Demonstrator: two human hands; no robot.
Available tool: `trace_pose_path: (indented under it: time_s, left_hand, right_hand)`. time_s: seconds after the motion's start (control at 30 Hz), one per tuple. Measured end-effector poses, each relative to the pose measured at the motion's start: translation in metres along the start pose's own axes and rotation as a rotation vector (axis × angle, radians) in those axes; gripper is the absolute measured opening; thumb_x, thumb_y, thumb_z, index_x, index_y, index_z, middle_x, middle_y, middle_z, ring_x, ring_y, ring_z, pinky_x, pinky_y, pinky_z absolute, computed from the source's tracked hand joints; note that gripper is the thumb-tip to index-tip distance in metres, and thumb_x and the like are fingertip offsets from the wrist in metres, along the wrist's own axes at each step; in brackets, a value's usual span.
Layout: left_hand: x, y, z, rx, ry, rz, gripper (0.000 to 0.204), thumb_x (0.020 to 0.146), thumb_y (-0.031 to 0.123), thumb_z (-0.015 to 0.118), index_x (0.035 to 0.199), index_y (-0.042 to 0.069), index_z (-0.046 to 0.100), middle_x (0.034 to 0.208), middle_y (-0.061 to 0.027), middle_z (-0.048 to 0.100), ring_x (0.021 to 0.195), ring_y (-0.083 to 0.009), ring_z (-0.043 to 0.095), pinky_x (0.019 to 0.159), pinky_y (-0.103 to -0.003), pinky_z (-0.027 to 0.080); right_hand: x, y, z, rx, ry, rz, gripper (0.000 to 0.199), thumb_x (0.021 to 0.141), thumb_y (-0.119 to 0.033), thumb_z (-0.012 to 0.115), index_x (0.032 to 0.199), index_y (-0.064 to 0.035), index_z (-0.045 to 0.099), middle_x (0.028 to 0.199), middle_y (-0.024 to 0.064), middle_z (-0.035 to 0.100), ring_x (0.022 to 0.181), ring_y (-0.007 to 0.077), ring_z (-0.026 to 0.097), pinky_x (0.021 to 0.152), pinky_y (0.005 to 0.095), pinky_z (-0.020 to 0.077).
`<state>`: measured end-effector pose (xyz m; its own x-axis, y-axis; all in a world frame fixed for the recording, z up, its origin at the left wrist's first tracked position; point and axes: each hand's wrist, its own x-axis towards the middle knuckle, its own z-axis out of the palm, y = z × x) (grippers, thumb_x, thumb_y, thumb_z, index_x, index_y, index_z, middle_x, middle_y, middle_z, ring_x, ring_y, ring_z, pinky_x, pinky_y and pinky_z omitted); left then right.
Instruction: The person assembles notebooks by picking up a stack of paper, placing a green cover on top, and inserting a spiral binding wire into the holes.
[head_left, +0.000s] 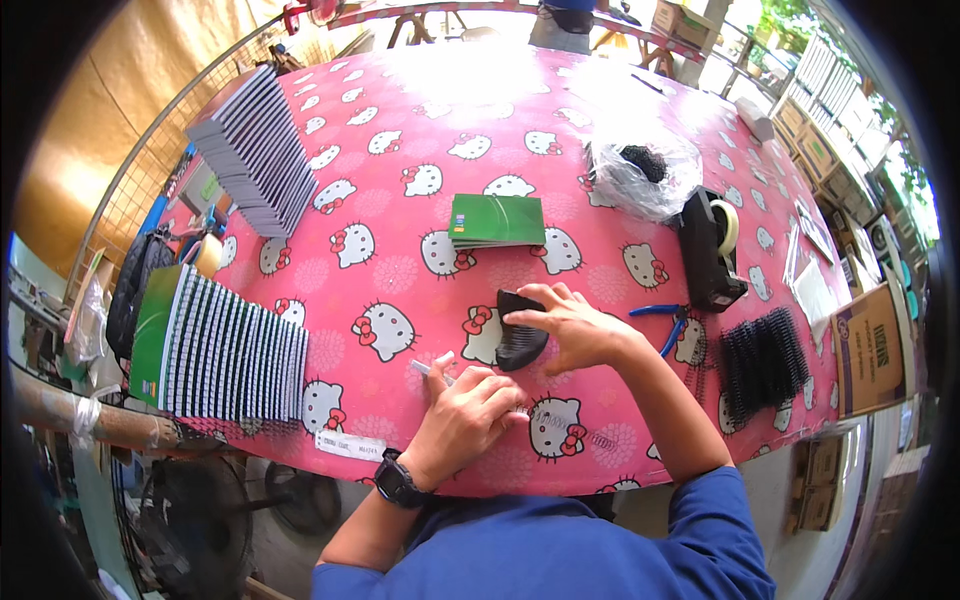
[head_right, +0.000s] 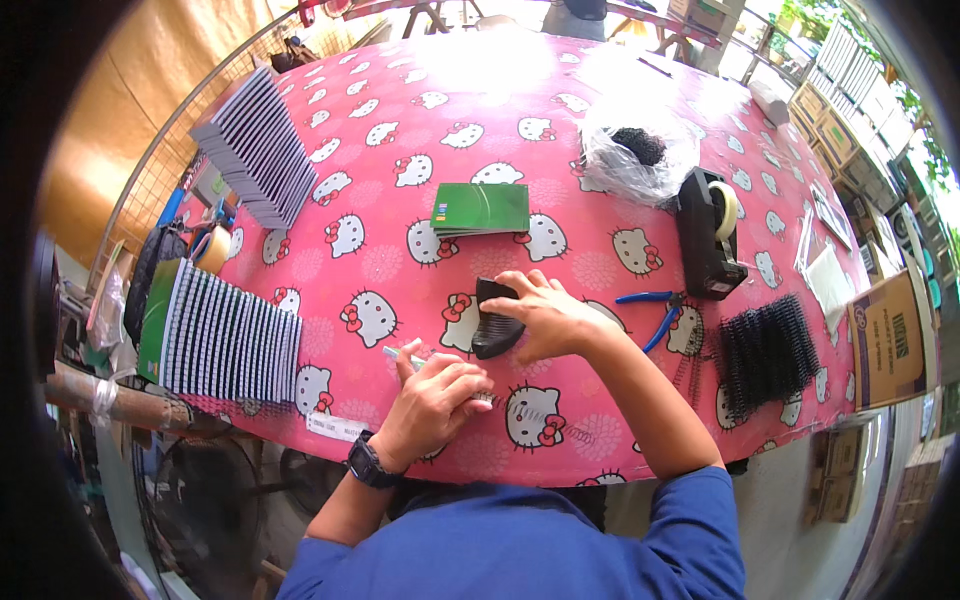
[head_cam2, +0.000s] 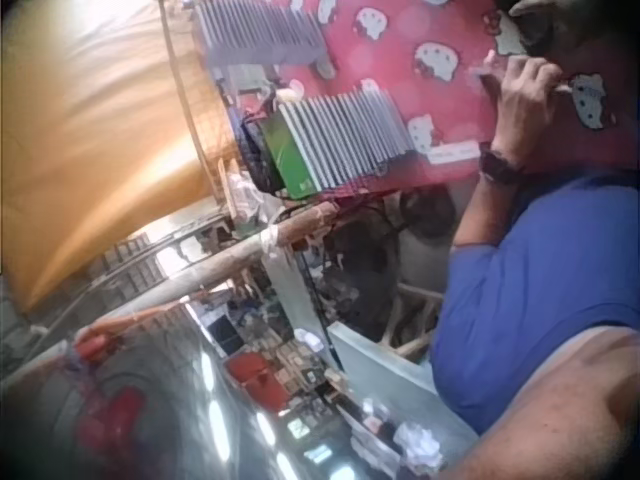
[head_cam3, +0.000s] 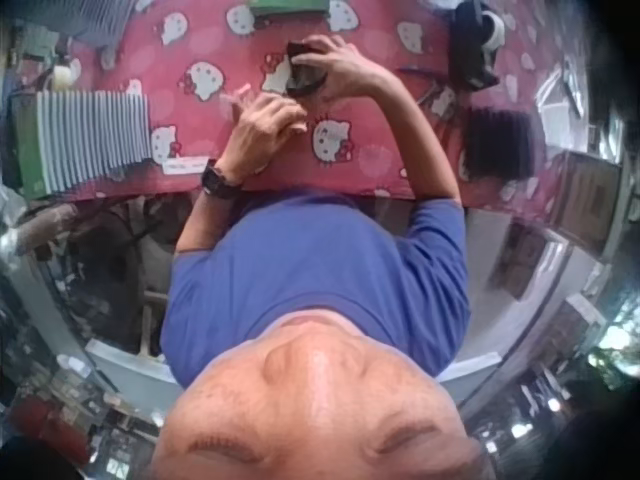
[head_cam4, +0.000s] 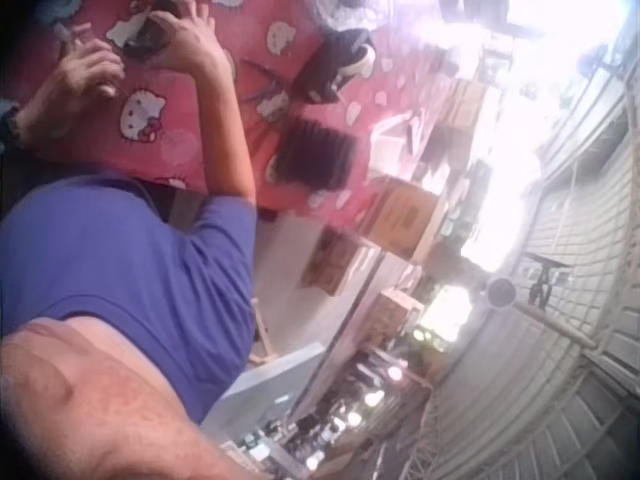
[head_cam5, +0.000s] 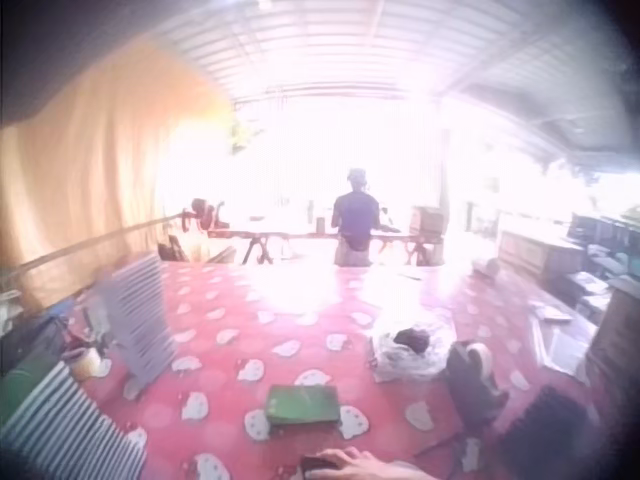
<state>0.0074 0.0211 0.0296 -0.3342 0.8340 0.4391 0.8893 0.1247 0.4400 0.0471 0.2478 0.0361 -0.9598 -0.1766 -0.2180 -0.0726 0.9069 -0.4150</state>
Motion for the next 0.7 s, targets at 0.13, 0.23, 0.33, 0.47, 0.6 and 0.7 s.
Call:
trace_pose_path:
  time_s: [0.13, 0.23, 0.33, 0.47, 0.6, 0.7]
  left_hand:
    - [-0.005, -0.009, 0.004, -0.013, -0.073, 0.034, 0.02, 0.077, 0.028, 0.068, 0.093, 0.018, 0.059, 0.09, 0.0054, 0.062, 0.093, -0.0125, 0.058, 0.097, -0.05, 0.024]
    - [-0.007, -0.014, 0.006, 0.003, -0.036, 0.061, 0.026, 0.073, 0.032, 0.072, 0.09, 0.017, 0.06, 0.091, 0.005, 0.062, 0.096, -0.0146, 0.057, 0.102, -0.051, 0.018]
    - [-0.005, -0.012, -0.008, -0.026, 0.12, -0.072, 0.029, 0.065, 0.031, 0.078, 0.084, 0.016, 0.061, 0.086, 0.0042, 0.061, 0.093, -0.0157, 0.058, 0.104, -0.051, 0.015]
    - [-0.017, -0.035, -0.004, -0.05, 0.099, -0.065, 0.023, 0.063, 0.024, 0.077, 0.075, 0.016, 0.06, 0.078, 0.0039, 0.058, 0.089, -0.0147, 0.058, 0.102, -0.053, 0.019]
    - [-0.017, -0.038, -0.001, -0.052, 0.122, -0.033, 0.022, 0.063, 0.022, 0.077, 0.075, 0.016, 0.059, 0.075, 0.0039, 0.057, 0.087, -0.0146, 0.058, 0.102, -0.052, 0.019]
    - [-0.017, -0.039, -0.002, -0.084, 0.125, -0.031, 0.022, 0.063, 0.02, 0.076, 0.074, 0.016, 0.058, 0.073, 0.0038, 0.057, 0.086, -0.0148, 0.058, 0.102, -0.052, 0.019]
  right_hand:
    - [0.013, 0.011, 0.027, 0.042, 0.221, -0.047, 0.071, 0.056, -0.032, 0.081, 0.12, -0.0145, 0.055, 0.141, 0.0191, 0.031, 0.122, 0.0402, 0.037, 0.101, 0.0482, 0.0356]
    - [0.01, 0.009, 0.036, 0.072, 0.348, -0.095, 0.065, 0.059, -0.036, 0.081, 0.115, -0.0118, 0.057, 0.134, 0.0222, 0.039, 0.119, 0.0398, 0.041, 0.098, 0.0455, 0.0384]
    - [-0.012, 0.007, 0.026, 0.429, 0.347, 0.04, 0.058, 0.064, -0.047, 0.077, 0.104, -0.0065, 0.064, 0.12, 0.0207, 0.054, 0.117, 0.0369, 0.045, 0.097, 0.045, 0.0392]
    - [-0.053, 0.0, 0.045, 1.261, 0.189, -0.286, 0.054, 0.071, -0.052, 0.069, 0.1, -0.0059, 0.067, 0.112, 0.016, 0.059, 0.113, 0.0303, 0.05, 0.097, 0.0434, 0.0371]
    - [-0.046, -0.019, 0.05, 0.738, 0.409, 0.029, 0.047, 0.073, -0.046, 0.068, 0.099, -0.007, 0.068, 0.111, 0.0158, 0.061, 0.11, 0.0273, 0.052, 0.095, 0.043, 0.038]
    - [-0.053, -0.026, 0.033, 1.201, 0.221, -0.26, 0.04, 0.072, -0.039, 0.074, 0.098, -0.0088, 0.069, 0.114, 0.0148, 0.061, 0.109, 0.0286, 0.051, 0.095, 0.0416, 0.0387]
